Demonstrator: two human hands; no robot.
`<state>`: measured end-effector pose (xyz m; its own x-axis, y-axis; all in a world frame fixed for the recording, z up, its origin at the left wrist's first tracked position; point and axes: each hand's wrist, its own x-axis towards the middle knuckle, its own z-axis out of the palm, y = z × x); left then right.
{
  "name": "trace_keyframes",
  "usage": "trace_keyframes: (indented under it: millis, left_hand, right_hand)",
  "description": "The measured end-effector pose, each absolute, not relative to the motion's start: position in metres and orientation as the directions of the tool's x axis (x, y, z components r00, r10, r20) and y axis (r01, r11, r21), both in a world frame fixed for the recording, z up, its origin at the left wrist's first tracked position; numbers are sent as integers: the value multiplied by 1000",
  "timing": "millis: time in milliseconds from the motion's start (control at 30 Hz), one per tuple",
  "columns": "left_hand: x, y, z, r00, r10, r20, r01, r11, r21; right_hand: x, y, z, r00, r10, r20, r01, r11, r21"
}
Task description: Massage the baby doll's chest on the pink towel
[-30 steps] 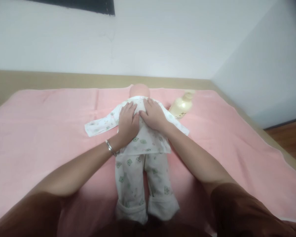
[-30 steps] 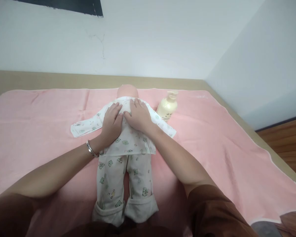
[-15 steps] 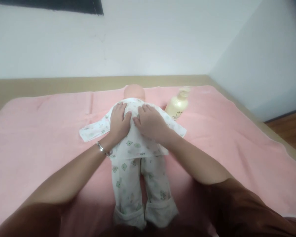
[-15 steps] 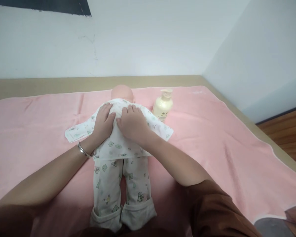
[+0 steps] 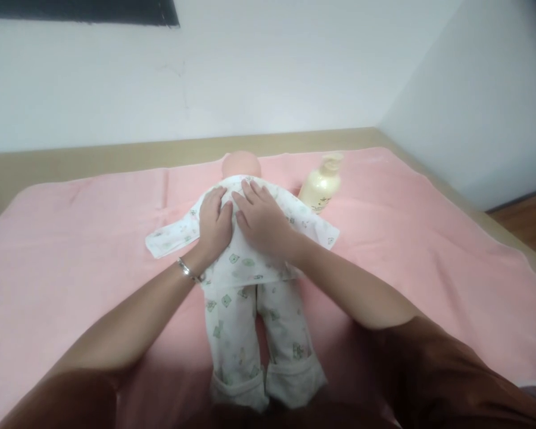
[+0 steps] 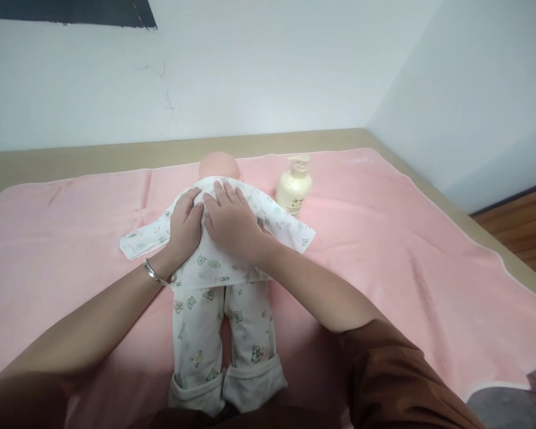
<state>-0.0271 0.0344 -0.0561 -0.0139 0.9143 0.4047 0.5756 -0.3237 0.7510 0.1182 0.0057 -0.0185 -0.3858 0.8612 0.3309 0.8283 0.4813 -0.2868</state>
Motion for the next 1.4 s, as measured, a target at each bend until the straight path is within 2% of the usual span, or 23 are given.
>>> trace_keyframes:
  millis: [233, 367, 533, 700, 900, 1200, 1400]
  left_hand:
    - [-24, 31, -49, 38, 898, 438, 553, -384, 739]
    - [-25, 32, -53, -8, 910, 415, 589, -331, 737]
    - [-27, 32, -55, -10, 913, 409, 601, -321, 732]
    - [-27, 32, -54, -8, 912, 410, 595, -325, 735]
    - [-27, 33, -57, -14, 915, 403, 604, -313, 733]
    - [-26, 33, -55, -15, 909, 417, 566, -336, 753]
    - [-26, 33, -55, -20, 911, 412, 545, -336, 768]
  right_hand:
    - [117, 3, -10, -373, 839, 397, 802, 506, -316]
    - [116, 8, -17, -401, 852, 337, 798, 506, -328]
    - [124, 10, 0, -402, 879, 256, 799, 474, -371]
    - [129, 14, 3, -266, 901, 343, 806, 403, -433]
    - [117, 12, -22, -323, 880, 349, 827, 442, -348]
    - [117, 13, -24, -288, 859, 424, 807, 456, -376]
    - [118, 8, -5, -382, 883, 271, 790, 465, -399]
